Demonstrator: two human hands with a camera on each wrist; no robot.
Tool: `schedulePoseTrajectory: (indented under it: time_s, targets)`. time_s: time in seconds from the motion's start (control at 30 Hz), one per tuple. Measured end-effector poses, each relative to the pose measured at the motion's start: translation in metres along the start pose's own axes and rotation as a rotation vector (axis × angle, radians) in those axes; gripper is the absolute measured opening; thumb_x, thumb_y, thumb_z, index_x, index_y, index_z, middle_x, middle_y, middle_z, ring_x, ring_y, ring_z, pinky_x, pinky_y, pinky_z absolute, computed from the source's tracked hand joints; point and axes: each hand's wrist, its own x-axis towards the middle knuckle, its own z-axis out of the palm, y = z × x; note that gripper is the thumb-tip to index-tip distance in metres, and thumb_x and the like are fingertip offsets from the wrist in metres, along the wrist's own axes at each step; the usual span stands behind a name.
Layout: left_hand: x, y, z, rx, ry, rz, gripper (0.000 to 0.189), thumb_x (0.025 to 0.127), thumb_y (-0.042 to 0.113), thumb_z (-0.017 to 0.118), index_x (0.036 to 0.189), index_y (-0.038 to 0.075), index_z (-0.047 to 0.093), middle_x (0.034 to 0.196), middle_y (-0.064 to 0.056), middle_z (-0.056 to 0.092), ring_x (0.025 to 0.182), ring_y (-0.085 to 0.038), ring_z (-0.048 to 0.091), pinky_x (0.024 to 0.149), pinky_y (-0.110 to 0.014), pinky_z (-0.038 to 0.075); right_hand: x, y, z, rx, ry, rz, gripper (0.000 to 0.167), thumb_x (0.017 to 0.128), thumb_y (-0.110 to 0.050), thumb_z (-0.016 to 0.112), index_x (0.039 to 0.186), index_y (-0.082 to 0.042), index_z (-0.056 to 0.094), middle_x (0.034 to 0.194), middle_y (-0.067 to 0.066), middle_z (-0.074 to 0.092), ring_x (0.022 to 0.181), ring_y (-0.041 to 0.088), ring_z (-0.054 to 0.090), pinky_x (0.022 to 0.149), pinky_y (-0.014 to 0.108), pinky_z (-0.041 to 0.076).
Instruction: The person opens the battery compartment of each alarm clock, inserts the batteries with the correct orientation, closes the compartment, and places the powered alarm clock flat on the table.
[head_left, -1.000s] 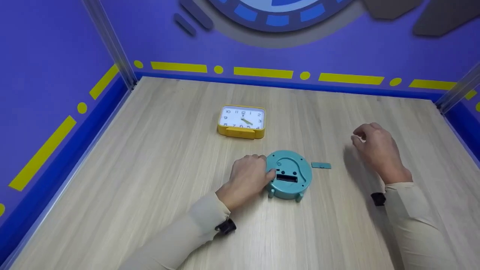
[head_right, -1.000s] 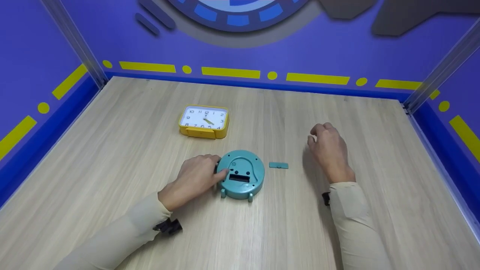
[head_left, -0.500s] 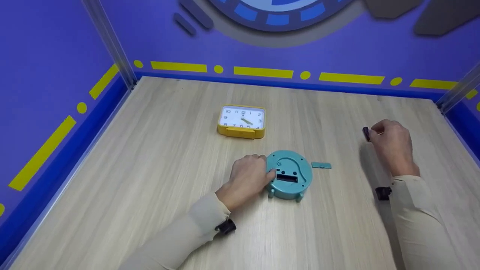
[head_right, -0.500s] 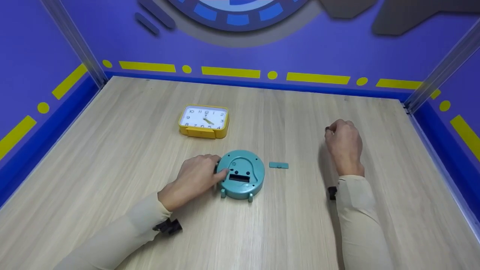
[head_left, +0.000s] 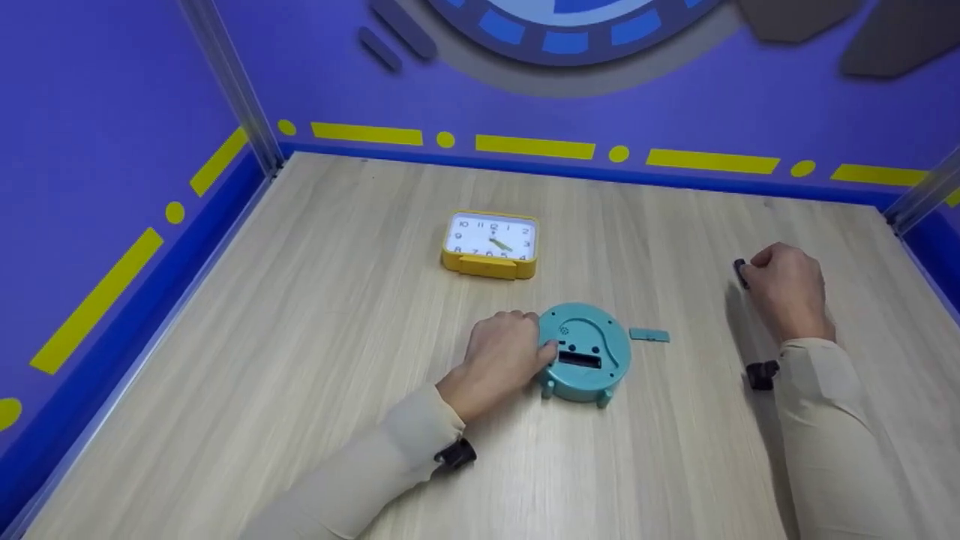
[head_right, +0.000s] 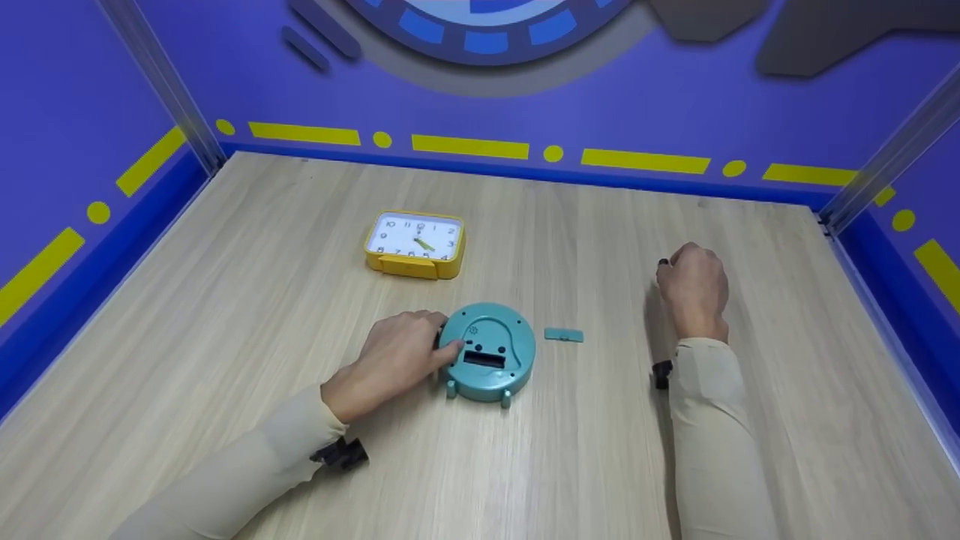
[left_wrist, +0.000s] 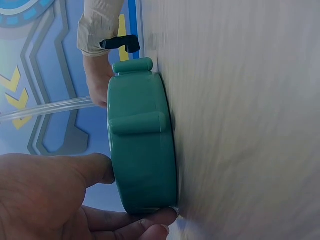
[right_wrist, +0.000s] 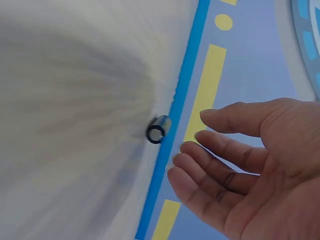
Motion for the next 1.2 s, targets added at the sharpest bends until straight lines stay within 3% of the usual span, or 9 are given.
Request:
schedulePoseTrajectory:
  time_s: [0.2,0.47,0.6,0.73,1.0,1.2]
  targets:
    - [0.001,0.002,0.000,0.007,0.016,0.019,0.035,0.105,0.041,0.066,0.095,0.008,0.071,0.073,0.002,0.053,0.072,-0.017,0.058,0.061,-0.035,0.050,0.005,0.008,-0.002,-0.042,-0.058,0.011,0.038,0.103,-0.013,0.060,0.117,0.021,0.064,0.108,0.036,0.066,0.090,0.043,0.063,0.076,0.052,0.050]
    - [0.002,0.003,0.002,0.012,0.005,0.023,0.036,0.105,0.043,0.066,0.100,0.007,0.073,0.075,0.002,0.054,0.072,-0.015,0.056,0.062,-0.033,0.050,0.007,0.023,-0.006,-0.056,-0.154,0.011,0.045,0.100,-0.012,0.057,0.125,0.025,0.057,0.120,0.044,0.060,0.100,0.049,0.062,0.086,0.062,0.051]
    - [0.002,0.003,0.002,0.013,0.026,0.034,0.036,0.105,0.041,0.066,0.097,0.007,0.072,0.073,0.001,0.053,0.070,-0.015,0.056,0.061,-0.034,0.051,0.007,0.028,-0.008,-0.053,-0.162,-0.028,0.038,0.095,-0.007,0.056,0.118,0.024,0.063,0.112,0.041,0.064,0.092,0.046,0.064,0.072,0.049,0.053]
    - [0.002,0.002,0.002,0.015,0.028,0.029,0.037,0.105,0.042,0.065,0.098,0.007,0.072,0.073,0.001,0.053,0.069,-0.014,0.055,0.060,-0.034,0.051,0.008,0.028,-0.009,-0.067,-0.189,-0.039,0.033,0.091,-0.004,0.058,0.111,0.022,0.065,0.099,0.034,0.067,0.080,0.038,0.062,0.060,0.036,0.046]
    - [0.002,0.001,0.002,0.003,-0.004,0.008,0.039,0.106,0.044,0.064,0.106,0.006,0.074,0.076,0.001,0.054,0.073,-0.015,0.054,0.061,-0.032,0.048,0.010,0.026,-0.008,-0.063,-0.239,-0.024,0.027,0.088,-0.004,0.061,0.103,0.018,0.065,0.086,0.022,0.066,0.073,0.033,0.058,0.057,0.037,0.045]
    - [0.001,0.000,0.001,0.014,0.005,0.000,0.038,0.106,0.043,0.064,0.103,0.007,0.073,0.076,0.001,0.054,0.073,-0.015,0.055,0.061,-0.033,0.049,0.011,0.024,-0.006,-0.070,-0.218,-0.041,0.028,0.087,-0.004,0.063,0.104,0.019,0.063,0.092,0.026,0.065,0.077,0.035,0.058,0.059,0.036,0.044]
